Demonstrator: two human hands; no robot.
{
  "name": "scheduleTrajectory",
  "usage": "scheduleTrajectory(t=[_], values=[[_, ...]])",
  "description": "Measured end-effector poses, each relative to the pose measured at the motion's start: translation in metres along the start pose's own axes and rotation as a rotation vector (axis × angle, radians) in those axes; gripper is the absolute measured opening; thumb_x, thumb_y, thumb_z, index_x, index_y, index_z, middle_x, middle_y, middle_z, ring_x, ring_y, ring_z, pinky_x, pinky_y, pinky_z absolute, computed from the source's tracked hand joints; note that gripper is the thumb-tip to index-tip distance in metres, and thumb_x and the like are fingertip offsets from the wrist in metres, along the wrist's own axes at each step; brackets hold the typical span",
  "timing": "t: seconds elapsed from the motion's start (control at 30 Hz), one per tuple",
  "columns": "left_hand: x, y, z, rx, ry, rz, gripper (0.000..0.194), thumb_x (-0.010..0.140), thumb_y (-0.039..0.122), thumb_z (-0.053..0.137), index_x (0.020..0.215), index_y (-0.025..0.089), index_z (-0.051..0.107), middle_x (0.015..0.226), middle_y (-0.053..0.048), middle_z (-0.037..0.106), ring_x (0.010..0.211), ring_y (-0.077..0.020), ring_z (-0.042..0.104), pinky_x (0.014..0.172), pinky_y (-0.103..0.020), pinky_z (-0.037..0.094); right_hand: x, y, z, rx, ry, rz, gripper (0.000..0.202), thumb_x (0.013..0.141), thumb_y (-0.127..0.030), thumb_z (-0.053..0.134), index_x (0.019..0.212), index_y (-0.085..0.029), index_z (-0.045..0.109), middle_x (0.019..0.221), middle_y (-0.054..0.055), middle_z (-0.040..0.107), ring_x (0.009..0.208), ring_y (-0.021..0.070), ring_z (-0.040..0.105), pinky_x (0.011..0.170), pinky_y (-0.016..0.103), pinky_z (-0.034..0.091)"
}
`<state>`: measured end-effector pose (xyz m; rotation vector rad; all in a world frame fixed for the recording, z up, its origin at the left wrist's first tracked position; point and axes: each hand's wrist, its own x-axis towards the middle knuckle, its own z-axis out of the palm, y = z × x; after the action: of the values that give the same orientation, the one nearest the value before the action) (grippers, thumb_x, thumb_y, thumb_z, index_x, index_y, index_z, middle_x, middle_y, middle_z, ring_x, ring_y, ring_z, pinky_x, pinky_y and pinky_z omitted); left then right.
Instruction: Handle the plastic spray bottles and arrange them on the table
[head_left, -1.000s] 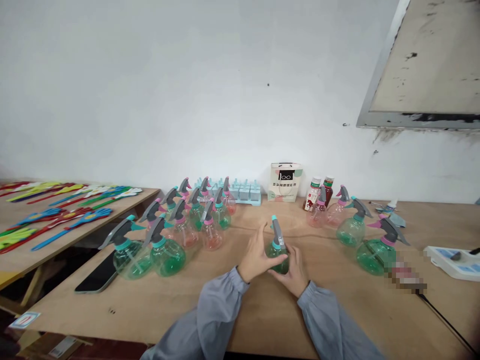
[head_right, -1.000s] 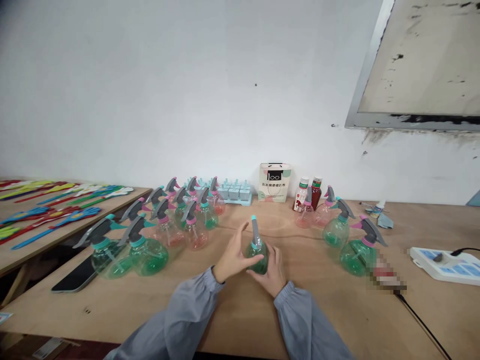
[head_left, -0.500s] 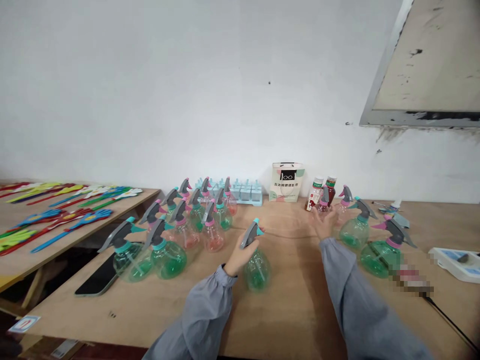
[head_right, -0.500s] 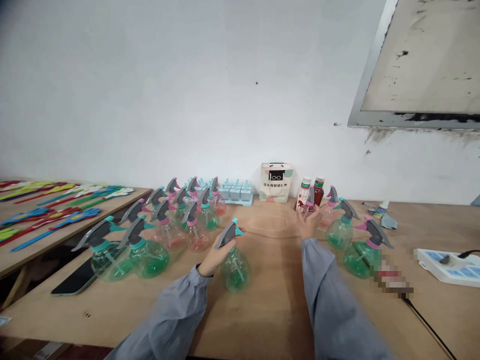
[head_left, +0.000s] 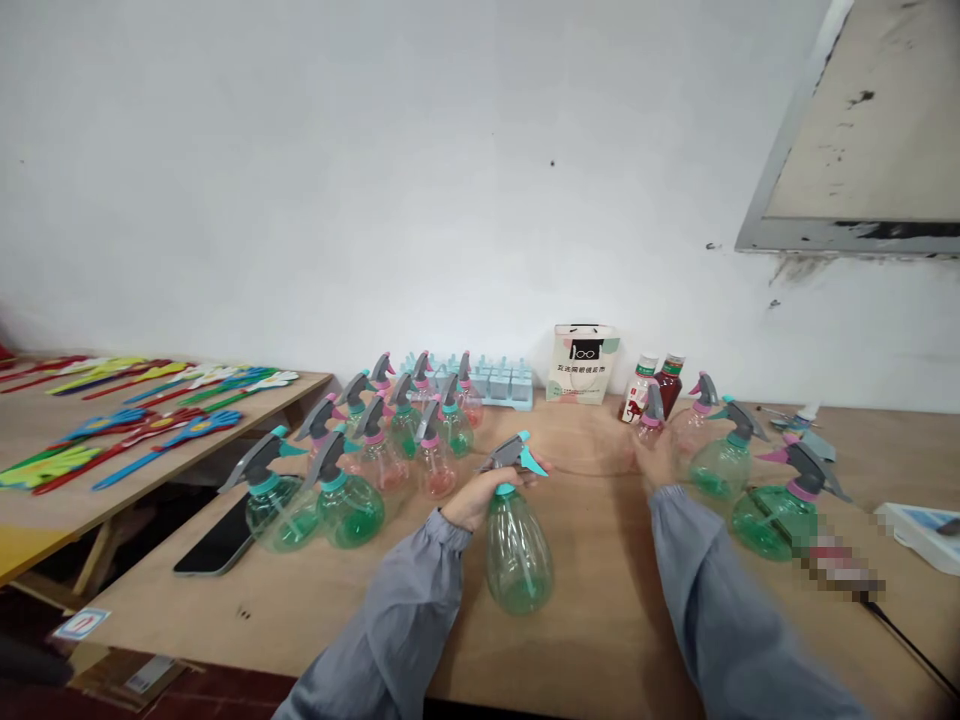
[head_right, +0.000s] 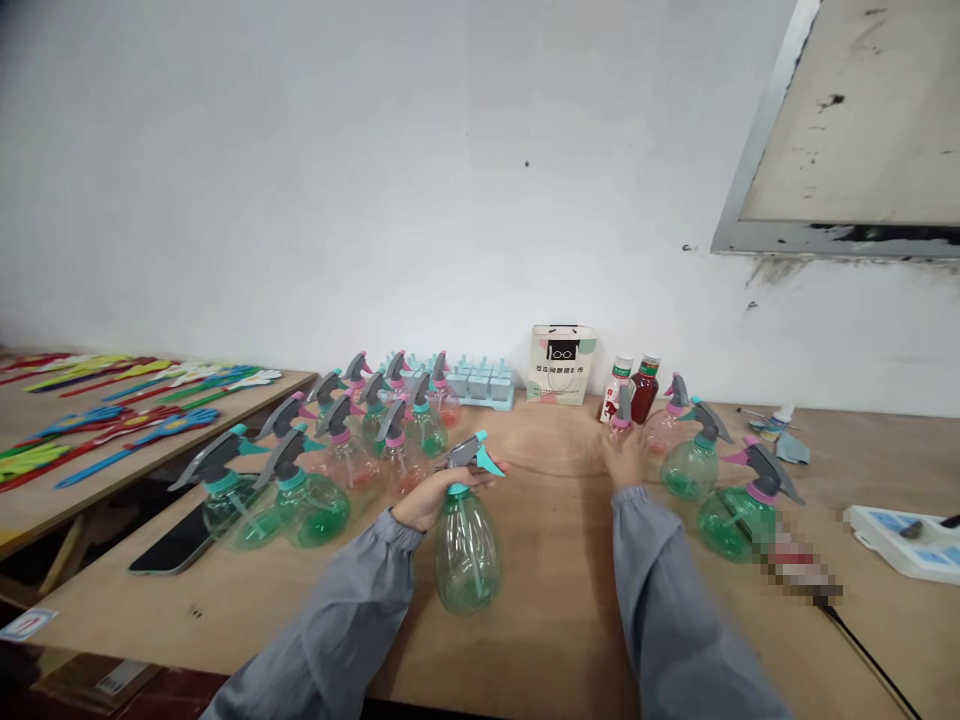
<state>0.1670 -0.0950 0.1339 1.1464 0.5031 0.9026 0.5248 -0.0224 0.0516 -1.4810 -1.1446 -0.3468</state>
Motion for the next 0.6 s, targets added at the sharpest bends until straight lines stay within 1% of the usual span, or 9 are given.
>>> scheduleTrajectory(t=[0.07, 0.13, 0.2, 0.27, 0.37, 0.43, 0.5, 0.6], values=[[0.003, 0.001, -0.001, -0.014, -0.022, -0.014, 0.029, 0.058, 0.022, 0.067, 0.086, 0.017, 0.071, 0.093, -0.01, 0.076, 0.108, -0.0282, 0.068, 0.096, -0.039, 0.049, -0.024, -0.002, -0.015, -0.011, -0.002, -0.001, 0.071, 0.075, -0.075, 0.054, 0.113, -0.016, 0.05, 0.106, 0.015, 0.057, 0.104, 0.0334, 0.054, 0.093, 0.055, 0.043], [0.007, 0.0, 0.0, -0.012, -0.051, -0.016, 0.029, 0.058, 0.022, 0.066, 0.086, 0.017, 0.071, 0.092, -0.01, 0.076, 0.108, -0.0284, 0.068, 0.095, -0.039, 0.049, -0.05, -0.006, -0.03, -0.025, 0.013, 0.002, 0.072, 0.074, -0.076, 0.056, 0.113, -0.016, 0.051, 0.104, 0.013, 0.056, 0.102, 0.0331, 0.053, 0.094, 0.056, 0.042], [0.011, -0.002, 0.002, 0.005, -0.07, -0.001, 0.029, 0.058, 0.022, 0.066, 0.085, 0.017, 0.071, 0.091, -0.009, 0.076, 0.106, -0.0281, 0.068, 0.094, -0.038, 0.05, -0.073, -0.012, -0.043, -0.015, 0.01, -0.007, 0.071, 0.075, -0.076, 0.056, 0.113, -0.016, 0.051, 0.101, 0.011, 0.055, 0.099, 0.0314, 0.054, 0.092, 0.055, 0.044], [0.016, -0.006, 0.004, 0.018, -0.061, 0.015, 0.027, 0.056, 0.021, 0.064, 0.082, 0.018, 0.071, 0.087, -0.008, 0.075, 0.102, -0.0273, 0.069, 0.091, -0.037, 0.051, -0.089, -0.019, -0.052, 0.011, -0.007, -0.032, 0.069, 0.077, -0.075, 0.056, 0.113, -0.017, 0.05, 0.1, 0.01, 0.054, 0.097, 0.03, 0.054, 0.089, 0.053, 0.046], [0.022, -0.011, 0.008, 0.007, 0.01, -0.006, 0.018, 0.051, 0.021, 0.059, 0.066, 0.017, 0.067, 0.078, -0.008, 0.074, 0.094, -0.0266, 0.07, 0.081, -0.034, 0.053, -0.099, -0.026, -0.058, 0.036, -0.01, -0.058, 0.065, 0.08, -0.073, 0.056, 0.112, -0.017, 0.051, 0.099, 0.01, 0.053, 0.097, 0.0292, 0.054, 0.089, 0.052, 0.047], [0.025, -0.013, 0.01, 0.004, 0.036, -0.035, 0.013, 0.049, 0.022, 0.056, 0.059, 0.017, 0.064, 0.074, -0.008, 0.072, 0.09, -0.0266, 0.07, 0.078, -0.033, 0.053, -0.1, -0.028, -0.06, 0.042, -0.009, -0.052, 0.063, 0.08, -0.072, 0.057, 0.112, -0.017, 0.051, 0.099, 0.01, 0.053, 0.097, 0.029, 0.054, 0.09, 0.052, 0.047], [0.026, -0.014, 0.012, 0.014, 0.013, -0.04, 0.014, 0.049, 0.022, 0.057, 0.06, 0.017, 0.065, 0.073, -0.008, 0.071, 0.09, -0.0264, 0.07, 0.081, -0.034, 0.052, -0.101, -0.028, -0.06, 0.05, -0.016, -0.032, 0.063, 0.08, -0.071, 0.058, 0.112, -0.017, 0.051, 0.1, 0.01, 0.054, 0.098, 0.0291, 0.054, 0.09, 0.052, 0.047], [0.026, -0.013, 0.015, 0.023, -0.038, -0.006, 0.021, 0.051, 0.02, 0.058, 0.069, 0.017, 0.068, 0.076, -0.006, 0.072, 0.092, -0.0257, 0.069, 0.087, -0.035, 0.051, -0.102, -0.027, -0.06, 0.074, -0.043, -0.014, 0.062, 0.081, -0.069, 0.058, 0.115, -0.018, 0.05, 0.104, 0.011, 0.055, 0.101, 0.0294, 0.054, 0.091, 0.052, 0.047]])
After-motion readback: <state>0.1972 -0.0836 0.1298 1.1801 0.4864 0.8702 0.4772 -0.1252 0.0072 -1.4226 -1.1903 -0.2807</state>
